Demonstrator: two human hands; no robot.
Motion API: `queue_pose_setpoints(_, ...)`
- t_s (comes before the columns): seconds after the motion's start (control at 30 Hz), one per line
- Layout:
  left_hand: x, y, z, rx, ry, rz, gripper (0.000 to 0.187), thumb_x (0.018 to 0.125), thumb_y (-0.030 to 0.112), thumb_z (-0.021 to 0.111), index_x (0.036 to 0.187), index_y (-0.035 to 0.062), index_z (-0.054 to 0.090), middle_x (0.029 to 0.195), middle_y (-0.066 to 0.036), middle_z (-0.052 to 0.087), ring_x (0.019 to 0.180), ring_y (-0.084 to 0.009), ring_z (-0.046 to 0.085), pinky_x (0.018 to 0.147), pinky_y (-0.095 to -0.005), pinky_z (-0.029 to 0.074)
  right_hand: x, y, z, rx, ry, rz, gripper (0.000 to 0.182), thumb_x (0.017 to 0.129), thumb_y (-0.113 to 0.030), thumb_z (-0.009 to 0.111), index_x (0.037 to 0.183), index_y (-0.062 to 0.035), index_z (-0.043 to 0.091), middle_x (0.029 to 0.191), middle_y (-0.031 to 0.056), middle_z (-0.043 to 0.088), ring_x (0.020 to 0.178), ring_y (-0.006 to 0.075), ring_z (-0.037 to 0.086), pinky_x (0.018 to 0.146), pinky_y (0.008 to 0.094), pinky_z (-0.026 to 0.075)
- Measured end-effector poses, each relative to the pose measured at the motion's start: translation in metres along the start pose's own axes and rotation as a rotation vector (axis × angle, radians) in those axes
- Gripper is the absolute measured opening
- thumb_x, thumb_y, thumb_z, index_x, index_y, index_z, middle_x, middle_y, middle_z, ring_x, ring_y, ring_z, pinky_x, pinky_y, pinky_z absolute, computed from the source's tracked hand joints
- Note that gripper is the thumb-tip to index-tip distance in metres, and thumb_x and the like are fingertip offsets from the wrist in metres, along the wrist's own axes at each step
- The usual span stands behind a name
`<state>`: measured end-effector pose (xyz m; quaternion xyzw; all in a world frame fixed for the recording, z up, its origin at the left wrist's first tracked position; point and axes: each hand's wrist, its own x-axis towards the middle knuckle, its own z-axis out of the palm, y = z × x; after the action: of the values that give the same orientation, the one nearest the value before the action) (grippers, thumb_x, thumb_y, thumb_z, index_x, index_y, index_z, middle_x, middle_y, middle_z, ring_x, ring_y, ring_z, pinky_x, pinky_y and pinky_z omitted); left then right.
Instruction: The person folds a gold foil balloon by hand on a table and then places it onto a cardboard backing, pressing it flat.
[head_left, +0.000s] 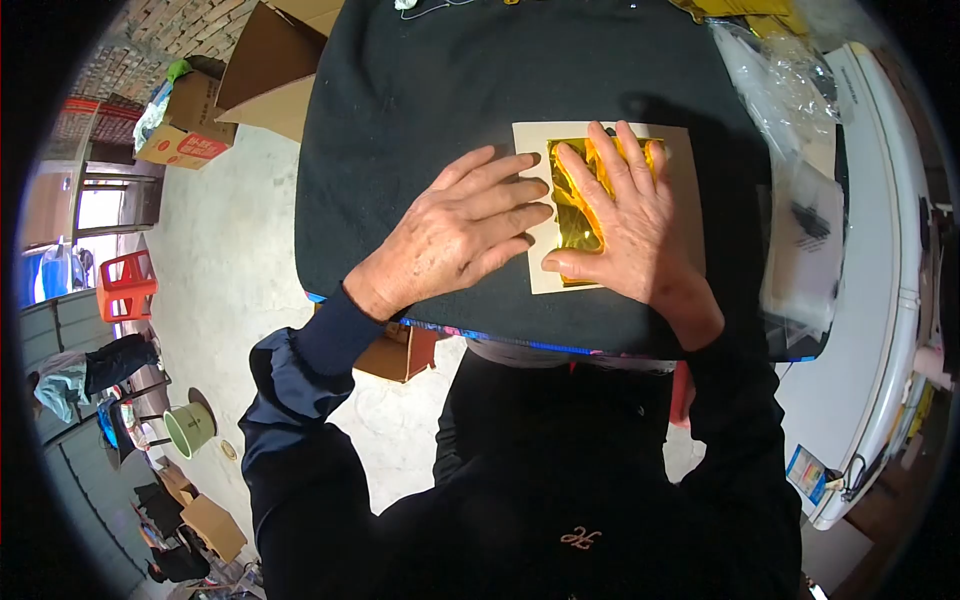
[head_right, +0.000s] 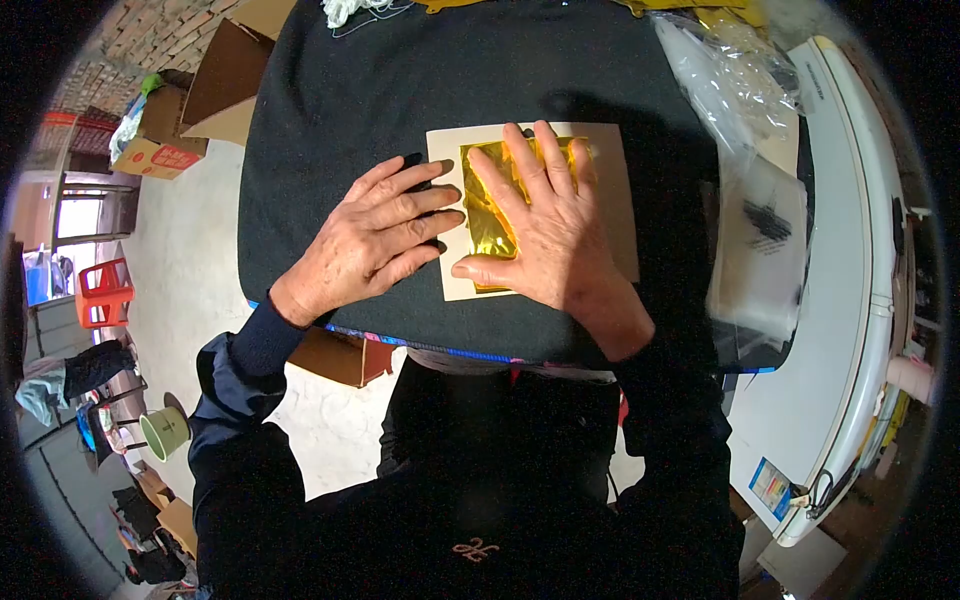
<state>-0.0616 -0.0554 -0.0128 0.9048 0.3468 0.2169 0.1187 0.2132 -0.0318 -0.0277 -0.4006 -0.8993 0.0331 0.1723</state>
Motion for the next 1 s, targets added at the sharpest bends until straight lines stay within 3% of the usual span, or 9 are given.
queue_pose_setpoints(0.27,-0.0086,0.0025,0.0029,0.124,-0.161,0.024,0.059,0.108,0.056,0.052,0.160,0.0271,0.056,0.166,0.003,0.053,0.160,-0.0241,0.038,0.137,-0.0553,0.019,0.0000,-0.0004,-0.0012,0.025,0.011,-0.009,0.114,0.069,-0.071,0.089,0.160,-0.0131,0.053,0.165,0.0264,0.040,0.156,0.0487,0.031,0.125,0.0713,0.022)
queue_pose_setpoints(0.73,-0.0111,0.0007,-0.0010,0.112,-0.186,0.017,0.060,0.110,0.056,0.049,0.161,0.0255,0.055,0.169,0.002,0.048,0.163,-0.0248,0.032,0.137,-0.0557,0.015,-0.0006,-0.0022,-0.0018,0.046,-0.026,0.024,0.115,0.068,-0.071,0.091,0.161,-0.0134,0.053,0.167,0.0273,0.038,0.159,0.0493,0.027,0.126,0.0751,0.020)
queue_pose_setpoints(1.0,-0.0104,0.0007,0.0037,0.100,-0.176,0.006,0.062,0.109,0.059,0.049,0.160,0.0251,0.055,0.170,0.001,0.048,0.163,-0.0247,0.031,0.137,-0.0556,0.014,-0.0006,-0.0019,-0.0031,0.038,-0.040,0.021,0.117,0.069,-0.071,0.090,0.160,-0.0089,0.053,0.168,0.0275,0.037,0.160,0.0494,0.025,0.127,0.0732,0.018)
